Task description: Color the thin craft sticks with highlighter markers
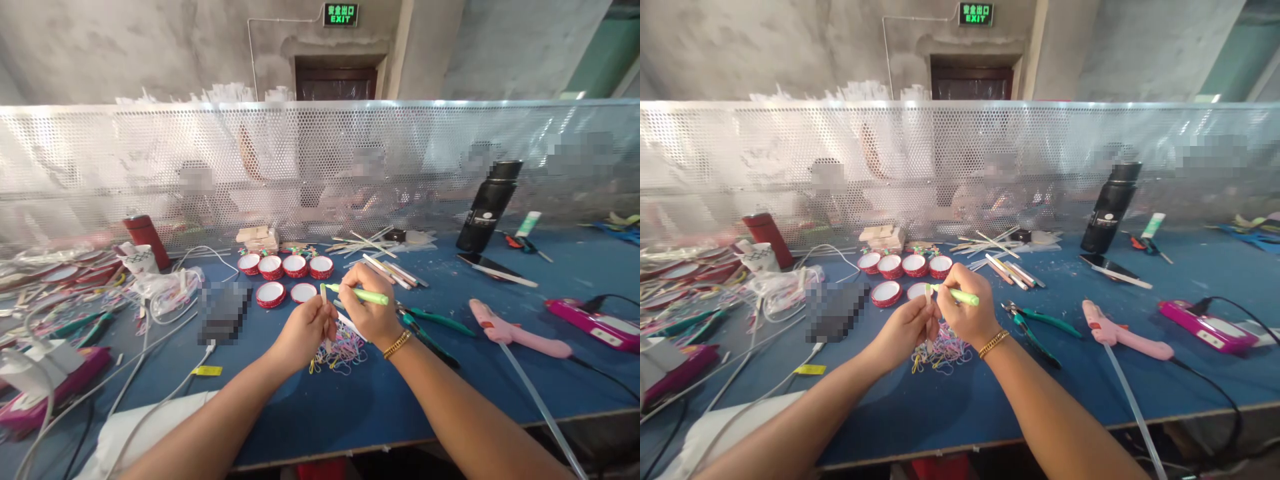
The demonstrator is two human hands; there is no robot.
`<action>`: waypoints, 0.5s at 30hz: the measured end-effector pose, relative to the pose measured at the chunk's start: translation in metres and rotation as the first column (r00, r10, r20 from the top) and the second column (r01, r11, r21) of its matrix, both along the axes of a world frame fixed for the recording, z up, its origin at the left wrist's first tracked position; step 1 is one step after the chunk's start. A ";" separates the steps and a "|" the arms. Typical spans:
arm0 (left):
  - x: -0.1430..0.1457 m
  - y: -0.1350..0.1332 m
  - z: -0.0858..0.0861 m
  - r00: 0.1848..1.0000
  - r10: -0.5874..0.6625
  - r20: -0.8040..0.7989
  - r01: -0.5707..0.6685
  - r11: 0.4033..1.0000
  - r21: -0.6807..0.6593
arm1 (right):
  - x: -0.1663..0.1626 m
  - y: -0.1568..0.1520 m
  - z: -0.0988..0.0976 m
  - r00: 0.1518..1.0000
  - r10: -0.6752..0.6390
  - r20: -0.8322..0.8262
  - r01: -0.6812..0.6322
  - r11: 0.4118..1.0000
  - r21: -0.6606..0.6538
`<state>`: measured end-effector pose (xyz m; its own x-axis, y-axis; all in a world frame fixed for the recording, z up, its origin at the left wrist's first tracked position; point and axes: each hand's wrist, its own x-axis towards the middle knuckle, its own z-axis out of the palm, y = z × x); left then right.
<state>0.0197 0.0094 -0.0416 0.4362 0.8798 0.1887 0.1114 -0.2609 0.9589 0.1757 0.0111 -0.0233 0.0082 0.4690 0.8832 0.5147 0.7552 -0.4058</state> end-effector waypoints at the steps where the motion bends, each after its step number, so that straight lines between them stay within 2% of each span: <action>1: 0.000 0.000 0.000 1.000 -0.001 -0.002 0.001 1.000 0.002 | 0.000 0.000 0.000 1.000 0.000 -0.001 0.000 1.000 0.005; 15: 0.001 -0.003 0.004 1.000 -0.012 -0.010 0.012 1.000 -0.008 | -0.001 -0.001 0.000 1.000 0.008 -0.007 -0.008 0.999 -0.046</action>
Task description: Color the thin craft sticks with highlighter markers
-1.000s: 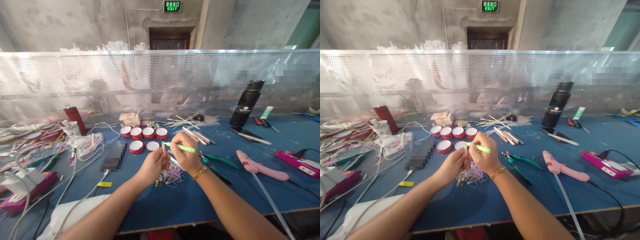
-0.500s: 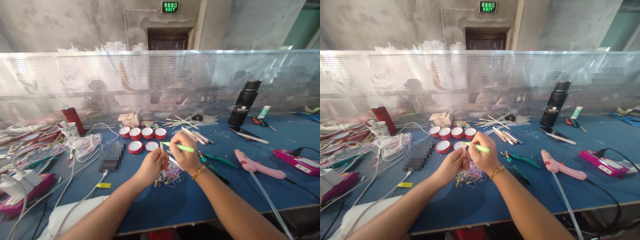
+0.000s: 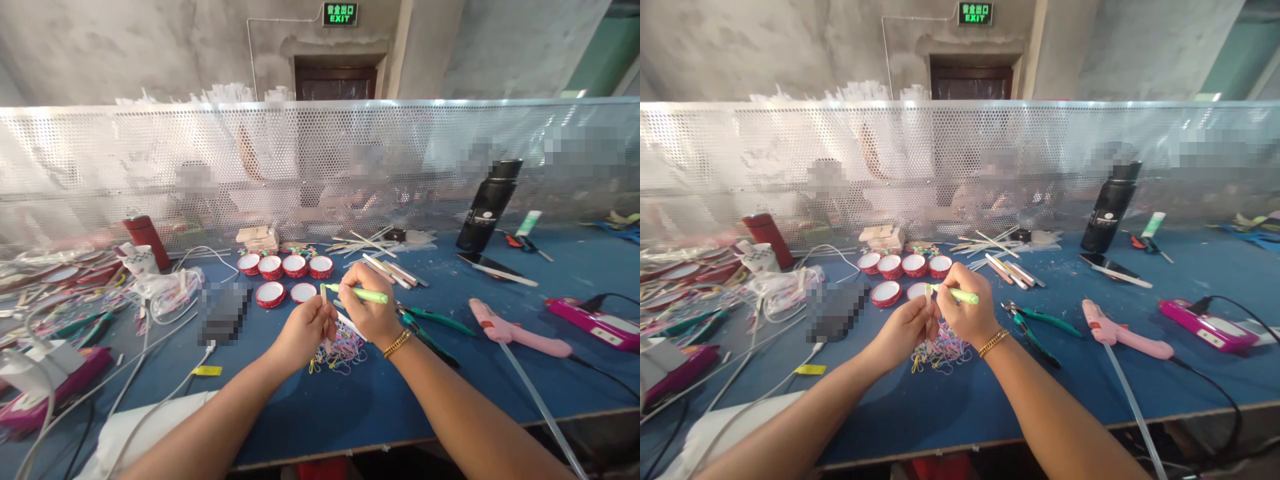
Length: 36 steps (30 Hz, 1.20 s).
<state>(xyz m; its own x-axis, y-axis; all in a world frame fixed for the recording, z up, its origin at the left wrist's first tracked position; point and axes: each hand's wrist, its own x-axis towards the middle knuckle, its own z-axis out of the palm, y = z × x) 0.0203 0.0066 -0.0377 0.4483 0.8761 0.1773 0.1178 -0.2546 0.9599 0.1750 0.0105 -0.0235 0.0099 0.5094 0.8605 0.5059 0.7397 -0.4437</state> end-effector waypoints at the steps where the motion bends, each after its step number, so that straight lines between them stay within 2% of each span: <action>1: 0.000 0.000 0.000 1.000 -0.002 -0.001 0.002 1.000 0.001 | 0.000 0.000 0.000 1.000 0.005 0.000 -0.005 1.000 -0.004; 13: 0.000 -0.001 0.001 0.999 -0.013 -0.030 0.013 1.000 0.011 | -0.002 -0.001 0.000 0.999 0.030 0.014 -0.029 0.999 -0.017; 19: 0.000 0.000 0.000 1.000 0.004 0.001 -0.004 1.000 -0.003 | 0.000 0.000 0.001 1.000 -0.009 -0.014 0.010 0.999 0.044; 36: -0.001 -0.001 0.002 1.000 0.007 -0.025 -0.007 1.000 0.008 | -0.001 -0.001 0.001 1.000 0.006 -0.007 -0.006 1.000 -0.006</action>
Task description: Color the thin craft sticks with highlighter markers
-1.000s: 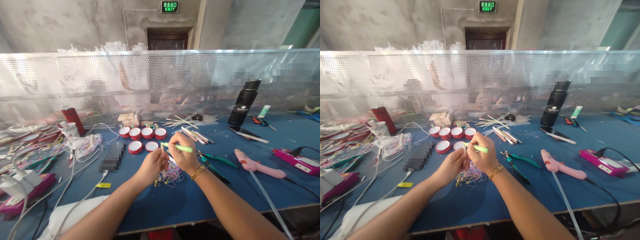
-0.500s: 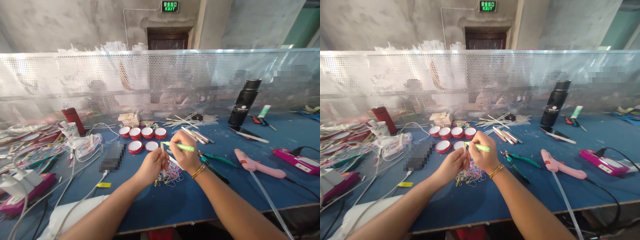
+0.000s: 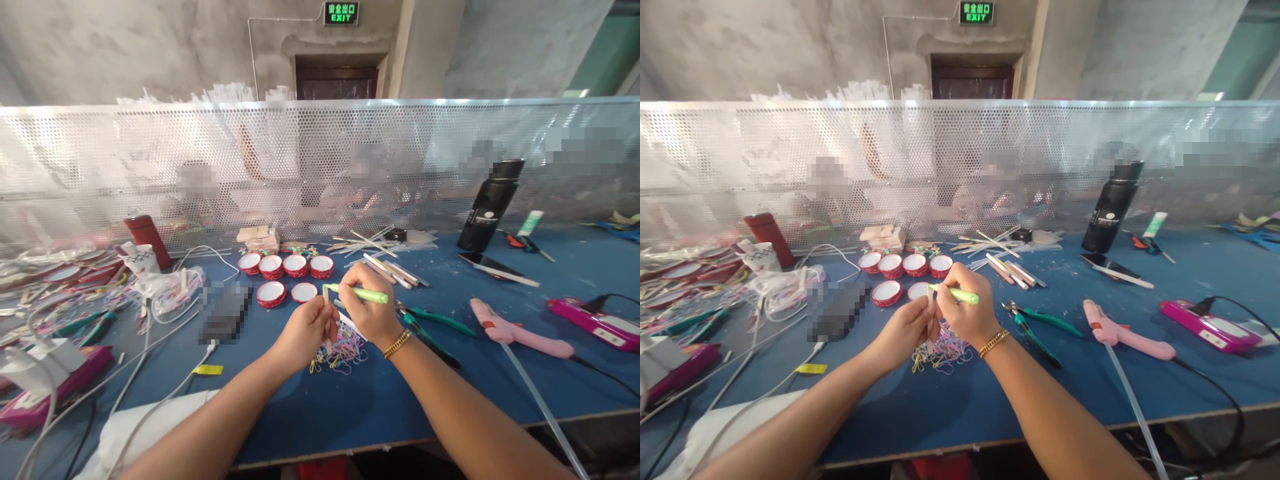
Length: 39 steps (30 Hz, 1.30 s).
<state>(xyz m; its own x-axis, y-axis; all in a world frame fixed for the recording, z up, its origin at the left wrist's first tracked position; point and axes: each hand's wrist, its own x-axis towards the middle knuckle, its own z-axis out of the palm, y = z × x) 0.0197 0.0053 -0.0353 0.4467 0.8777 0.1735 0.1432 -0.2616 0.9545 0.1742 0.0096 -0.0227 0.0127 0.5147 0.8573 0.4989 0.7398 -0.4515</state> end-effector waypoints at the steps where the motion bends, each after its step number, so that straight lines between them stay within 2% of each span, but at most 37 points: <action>1: 0.000 0.000 0.000 1.000 0.000 -0.003 0.000 1.000 0.001 | 0.000 0.000 0.000 1.000 0.000 0.002 0.000 1.000 0.001; 9: -0.001 0.002 -0.003 0.999 0.013 0.041 -0.012 1.000 -0.021 | 0.002 0.001 0.001 1.000 0.000 0.010 0.000 0.999 0.041; 26: 0.000 0.001 -0.002 0.999 0.006 0.040 -0.004 1.000 -0.030 | 0.001 0.002 -0.001 0.999 0.029 0.017 -0.030 0.999 0.018; 39: 0.000 0.001 -0.001 1.000 -0.006 0.010 0.006 1.000 0.011 | 0.000 0.000 -0.002 0.999 0.049 0.017 -0.049 0.999 0.001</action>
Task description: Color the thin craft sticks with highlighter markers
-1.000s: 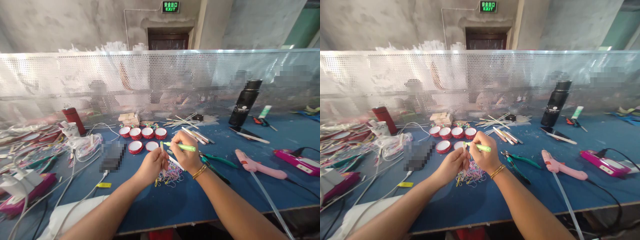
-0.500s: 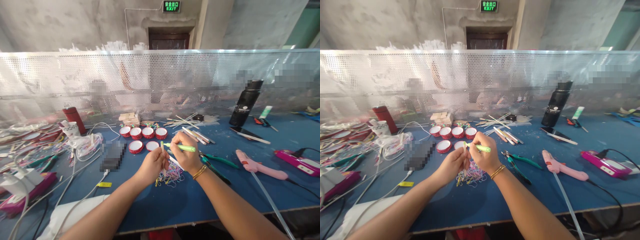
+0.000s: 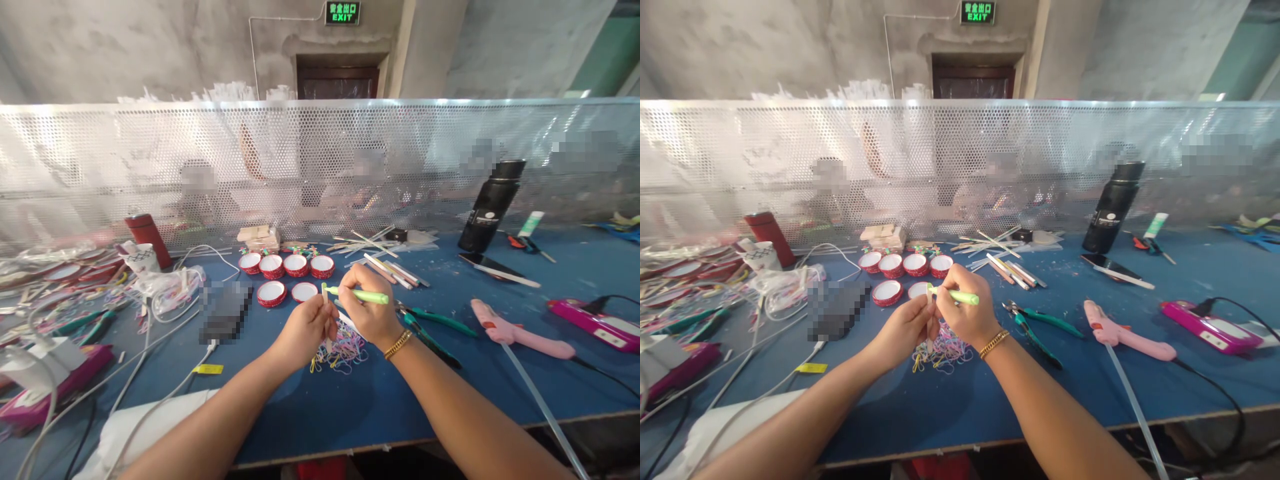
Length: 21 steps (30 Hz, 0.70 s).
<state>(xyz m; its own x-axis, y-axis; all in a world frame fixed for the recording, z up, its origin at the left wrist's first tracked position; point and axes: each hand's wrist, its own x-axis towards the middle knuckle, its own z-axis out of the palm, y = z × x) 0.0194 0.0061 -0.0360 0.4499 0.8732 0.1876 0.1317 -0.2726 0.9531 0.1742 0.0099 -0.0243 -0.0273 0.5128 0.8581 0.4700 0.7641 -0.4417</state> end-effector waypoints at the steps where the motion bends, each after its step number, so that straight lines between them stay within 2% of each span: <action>1: 0.000 0.000 0.000 1.000 -0.004 0.002 0.004 1.000 0.000 | 0.000 0.000 0.000 1.000 0.001 0.002 -0.001 1.000 0.000; 10: -0.001 0.001 0.000 0.999 -0.001 0.034 0.002 1.000 -0.031 | 0.004 0.002 0.001 1.000 -0.017 -0.020 0.018 0.999 0.050; 21: -0.001 0.003 -0.002 0.998 0.006 0.058 -0.004 0.999 -0.037 | 0.003 0.002 0.000 1.000 -0.008 -0.008 0.009 1.000 0.029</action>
<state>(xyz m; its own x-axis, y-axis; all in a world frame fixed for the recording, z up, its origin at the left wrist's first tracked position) 0.0187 0.0088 -0.0378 0.4346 0.8823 0.1811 0.0776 -0.2370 0.9684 0.1769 0.0123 -0.0243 -0.0159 0.4877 0.8729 0.4730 0.7728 -0.4232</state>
